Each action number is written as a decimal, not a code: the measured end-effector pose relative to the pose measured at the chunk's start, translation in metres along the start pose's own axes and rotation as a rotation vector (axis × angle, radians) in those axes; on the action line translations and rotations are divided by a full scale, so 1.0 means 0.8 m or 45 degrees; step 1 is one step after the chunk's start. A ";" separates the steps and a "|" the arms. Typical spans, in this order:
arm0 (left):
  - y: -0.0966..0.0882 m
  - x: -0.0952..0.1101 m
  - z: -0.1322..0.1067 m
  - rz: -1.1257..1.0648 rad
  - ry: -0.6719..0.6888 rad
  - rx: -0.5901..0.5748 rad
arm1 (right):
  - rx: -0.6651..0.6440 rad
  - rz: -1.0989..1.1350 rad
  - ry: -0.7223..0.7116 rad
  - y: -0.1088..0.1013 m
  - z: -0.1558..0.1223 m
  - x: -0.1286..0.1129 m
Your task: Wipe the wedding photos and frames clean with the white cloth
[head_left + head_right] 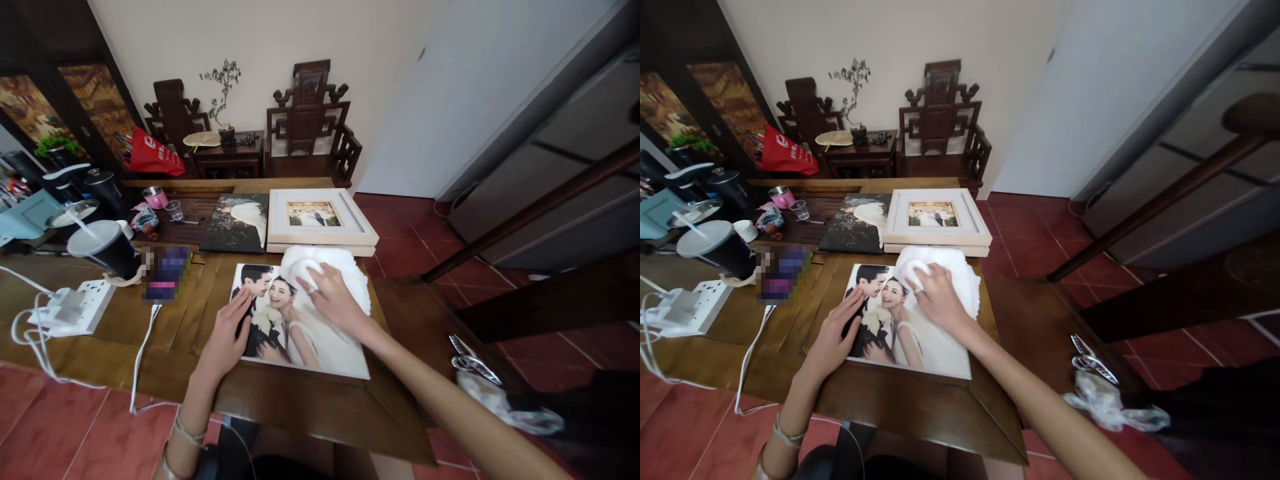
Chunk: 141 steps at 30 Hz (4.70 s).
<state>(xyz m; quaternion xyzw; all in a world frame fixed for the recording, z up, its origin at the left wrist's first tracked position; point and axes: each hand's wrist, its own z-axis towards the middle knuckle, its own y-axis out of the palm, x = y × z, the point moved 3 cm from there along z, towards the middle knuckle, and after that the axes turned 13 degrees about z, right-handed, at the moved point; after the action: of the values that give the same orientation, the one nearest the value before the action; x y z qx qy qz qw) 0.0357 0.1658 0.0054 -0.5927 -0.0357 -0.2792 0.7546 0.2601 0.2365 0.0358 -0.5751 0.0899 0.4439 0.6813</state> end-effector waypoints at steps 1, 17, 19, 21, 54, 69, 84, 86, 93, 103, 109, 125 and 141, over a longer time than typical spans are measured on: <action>0.000 0.000 0.000 0.003 -0.001 -0.003 | 0.002 -0.004 -0.011 0.004 -0.014 -0.008; 0.001 0.000 0.000 -0.010 -0.001 -0.008 | -0.280 0.189 0.085 -0.004 -0.043 -0.055; 0.001 0.001 0.000 -0.016 0.008 -0.003 | -0.208 0.142 0.097 0.002 -0.006 -0.036; 0.000 0.001 0.000 -0.024 0.010 -0.001 | -0.166 0.098 0.091 0.010 0.023 -0.025; -0.020 0.001 -0.002 -0.257 -0.216 0.208 | -0.443 0.300 -0.302 0.049 -0.077 -0.132; -0.001 -0.002 -0.003 -0.090 -0.058 0.095 | -0.142 0.155 0.023 0.028 0.021 -0.048; -0.003 -0.003 0.001 -0.036 -0.051 0.095 | 0.010 0.248 0.044 -0.015 0.010 0.000; -0.004 -0.003 0.001 -0.030 -0.057 0.093 | 0.056 0.231 0.071 -0.035 -0.008 0.014; -0.007 0.004 0.005 -0.035 -0.112 0.097 | -0.069 0.104 -0.027 -0.033 -0.109 -0.042; -0.002 0.006 0.003 0.010 -0.073 0.138 | -0.115 0.163 -0.080 -0.016 -0.072 -0.033; -0.002 0.004 0.003 0.008 -0.077 0.136 | -0.005 0.175 -0.023 -0.008 0.012 0.004; 0.001 0.003 0.002 -0.047 -0.081 0.134 | -0.204 0.330 -0.076 -0.009 -0.095 -0.068; -0.098 0.044 -0.021 -1.046 -0.446 0.553 | -0.213 0.060 -0.472 0.043 -0.068 -0.143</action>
<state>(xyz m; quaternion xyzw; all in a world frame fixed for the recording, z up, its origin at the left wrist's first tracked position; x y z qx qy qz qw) 0.0245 0.1262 0.0823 -0.3968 -0.4500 -0.4357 0.6710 0.1893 0.1307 0.0662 -0.5357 -0.0609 0.5638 0.6256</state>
